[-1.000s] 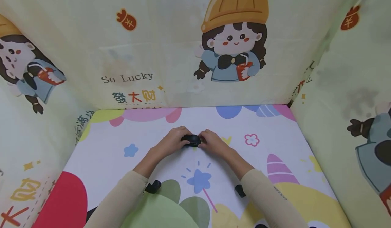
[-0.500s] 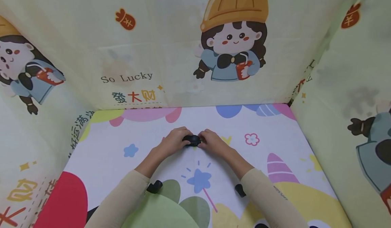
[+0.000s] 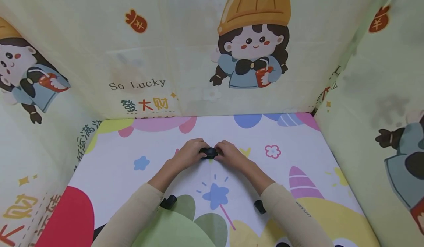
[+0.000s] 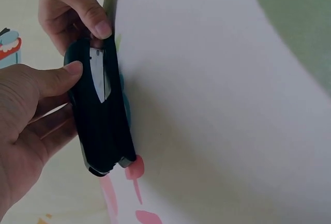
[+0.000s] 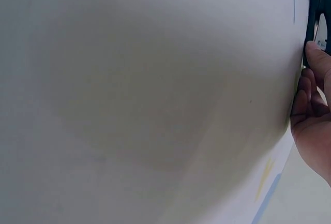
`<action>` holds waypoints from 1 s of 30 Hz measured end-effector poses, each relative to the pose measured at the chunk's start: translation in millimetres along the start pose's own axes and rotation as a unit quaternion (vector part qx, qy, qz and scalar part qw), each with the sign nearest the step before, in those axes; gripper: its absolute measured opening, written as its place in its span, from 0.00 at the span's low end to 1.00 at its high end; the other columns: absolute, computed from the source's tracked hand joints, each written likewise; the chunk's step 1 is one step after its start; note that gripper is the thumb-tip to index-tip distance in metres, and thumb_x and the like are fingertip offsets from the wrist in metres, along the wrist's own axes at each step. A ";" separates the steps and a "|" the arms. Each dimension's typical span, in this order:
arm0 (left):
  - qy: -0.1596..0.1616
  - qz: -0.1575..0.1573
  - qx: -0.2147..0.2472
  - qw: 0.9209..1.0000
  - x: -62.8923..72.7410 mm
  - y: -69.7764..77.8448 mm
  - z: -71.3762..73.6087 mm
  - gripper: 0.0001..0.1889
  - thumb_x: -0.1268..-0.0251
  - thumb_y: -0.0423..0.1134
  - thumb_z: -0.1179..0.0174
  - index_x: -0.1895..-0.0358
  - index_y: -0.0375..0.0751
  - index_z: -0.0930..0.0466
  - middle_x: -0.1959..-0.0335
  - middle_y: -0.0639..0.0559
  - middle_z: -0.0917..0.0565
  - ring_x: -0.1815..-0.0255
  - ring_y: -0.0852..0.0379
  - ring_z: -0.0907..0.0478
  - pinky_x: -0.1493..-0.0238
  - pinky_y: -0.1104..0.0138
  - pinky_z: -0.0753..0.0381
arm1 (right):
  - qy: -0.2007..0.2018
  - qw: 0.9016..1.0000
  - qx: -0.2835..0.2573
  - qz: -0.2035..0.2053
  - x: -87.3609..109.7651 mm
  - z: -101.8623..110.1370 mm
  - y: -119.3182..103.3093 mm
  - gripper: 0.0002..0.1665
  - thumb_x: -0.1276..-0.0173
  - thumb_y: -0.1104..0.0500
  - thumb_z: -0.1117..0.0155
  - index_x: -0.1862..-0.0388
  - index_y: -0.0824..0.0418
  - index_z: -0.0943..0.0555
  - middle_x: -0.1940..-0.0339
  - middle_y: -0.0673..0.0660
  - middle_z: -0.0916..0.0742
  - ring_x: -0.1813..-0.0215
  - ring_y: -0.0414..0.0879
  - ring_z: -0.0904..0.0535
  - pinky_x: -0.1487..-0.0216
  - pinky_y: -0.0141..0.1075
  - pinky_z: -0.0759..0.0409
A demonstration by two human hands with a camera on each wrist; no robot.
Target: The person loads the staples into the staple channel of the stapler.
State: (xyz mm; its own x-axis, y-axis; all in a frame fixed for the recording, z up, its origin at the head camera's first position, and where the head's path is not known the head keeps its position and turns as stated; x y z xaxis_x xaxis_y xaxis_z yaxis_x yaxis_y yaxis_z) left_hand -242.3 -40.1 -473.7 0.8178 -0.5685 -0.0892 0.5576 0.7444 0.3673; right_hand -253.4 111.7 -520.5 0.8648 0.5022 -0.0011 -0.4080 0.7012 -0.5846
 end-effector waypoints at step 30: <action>-0.017 0.016 0.034 0.999 1.0 -4.6 4.8 0.14 0.40 0.37 0.33 0.50 0.44 0.16 0.55 0.51 0.17 0.53 0.55 0.20 0.47 0.61 0.20 | -0.003 1.000 0.010 -0.001 6.3 8.1 -0.9 0.23 0.41 0.54 0.27 0.48 0.60 0.19 0.58 0.53 0.17 0.56 0.43 0.22 0.51 0.38 0.20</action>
State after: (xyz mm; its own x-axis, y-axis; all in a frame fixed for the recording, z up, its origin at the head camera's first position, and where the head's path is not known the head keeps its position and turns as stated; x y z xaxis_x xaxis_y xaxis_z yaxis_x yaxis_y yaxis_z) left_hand -244.7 -45.8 -471.0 0.8286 -0.5580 -0.0451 0.5200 0.7373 0.4312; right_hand -250.0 118.3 -513.4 0.8636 0.5041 0.0053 -0.4123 0.7122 -0.5682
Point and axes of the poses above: each hand's wrist, its own x-axis away from the middle knuckle, its own z-axis out of the back of the hand, y = z × x, the point moved 5 cm from there along -x, towards the middle knuckle
